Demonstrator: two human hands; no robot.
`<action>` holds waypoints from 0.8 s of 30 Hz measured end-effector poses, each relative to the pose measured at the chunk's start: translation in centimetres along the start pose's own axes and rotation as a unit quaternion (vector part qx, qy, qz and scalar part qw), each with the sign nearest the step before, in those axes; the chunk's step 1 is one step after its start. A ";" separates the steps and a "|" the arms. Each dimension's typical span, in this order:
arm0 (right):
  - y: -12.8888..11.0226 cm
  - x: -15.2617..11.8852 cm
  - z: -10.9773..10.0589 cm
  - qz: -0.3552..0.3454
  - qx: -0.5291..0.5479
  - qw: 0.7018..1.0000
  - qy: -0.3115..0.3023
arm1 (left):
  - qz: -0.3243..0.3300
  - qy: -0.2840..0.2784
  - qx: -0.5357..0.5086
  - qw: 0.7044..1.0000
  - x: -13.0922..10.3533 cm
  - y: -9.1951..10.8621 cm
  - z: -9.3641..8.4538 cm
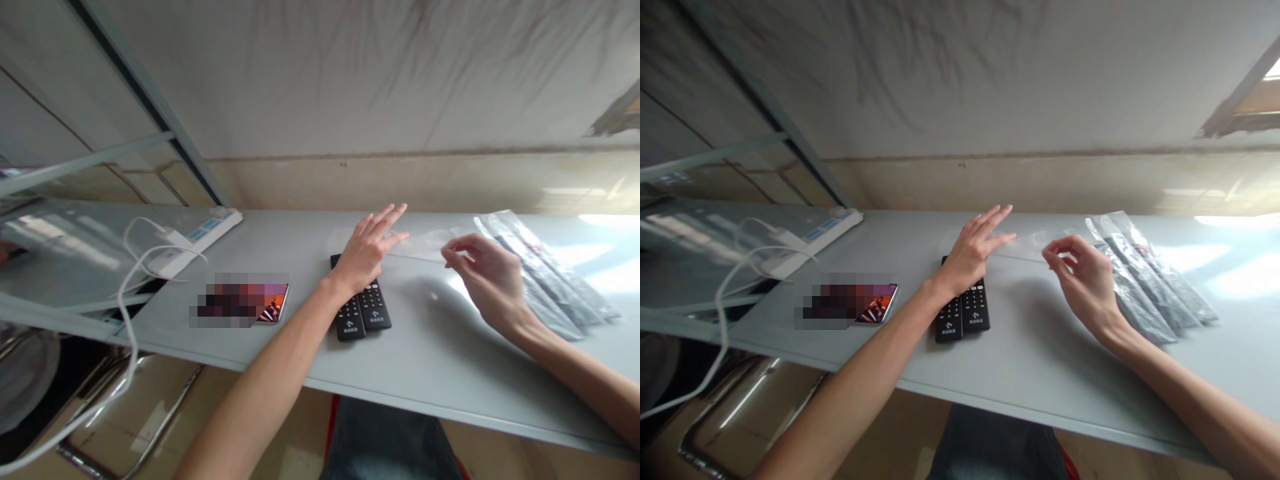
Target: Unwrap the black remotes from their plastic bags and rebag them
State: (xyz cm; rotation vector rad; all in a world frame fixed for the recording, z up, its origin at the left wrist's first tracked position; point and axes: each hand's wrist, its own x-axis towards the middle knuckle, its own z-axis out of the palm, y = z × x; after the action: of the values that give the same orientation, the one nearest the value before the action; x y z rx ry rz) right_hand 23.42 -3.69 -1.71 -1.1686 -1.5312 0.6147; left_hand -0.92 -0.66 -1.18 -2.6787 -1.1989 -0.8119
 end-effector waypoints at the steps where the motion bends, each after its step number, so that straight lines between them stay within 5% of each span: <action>1: 0.0 0.1 0.0 0.001 0.004 1.000 0.014 | -0.001 -0.003 -0.010 1.000 -0.1 -0.1 0.0; 6: -0.2 0.1 -0.2 -0.007 0.009 1.000 0.026 | -0.021 -0.026 -0.048 0.998 -0.3 -0.5 0.0; 13: -0.4 -0.5 -0.1 -0.091 -0.059 0.990 -0.096 | -0.043 -0.027 -0.013 0.999 -0.3 -0.3 -0.4; 16: -0.2 -0.6 -0.1 -0.108 -0.071 0.986 -0.103 | -0.048 -0.051 -0.028 0.997 -0.4 -0.2 -0.1; 24: -1.2 -0.5 -0.1 -0.067 -0.020 0.983 -0.168 | -0.024 -0.038 -0.053 0.998 -0.3 0.3 -0.3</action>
State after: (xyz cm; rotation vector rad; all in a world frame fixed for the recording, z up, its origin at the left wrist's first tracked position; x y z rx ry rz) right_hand 23.05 -4.63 -0.91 -1.0175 -1.8982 0.7182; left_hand -0.99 -1.21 -1.07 -2.7997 -1.2759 -0.8103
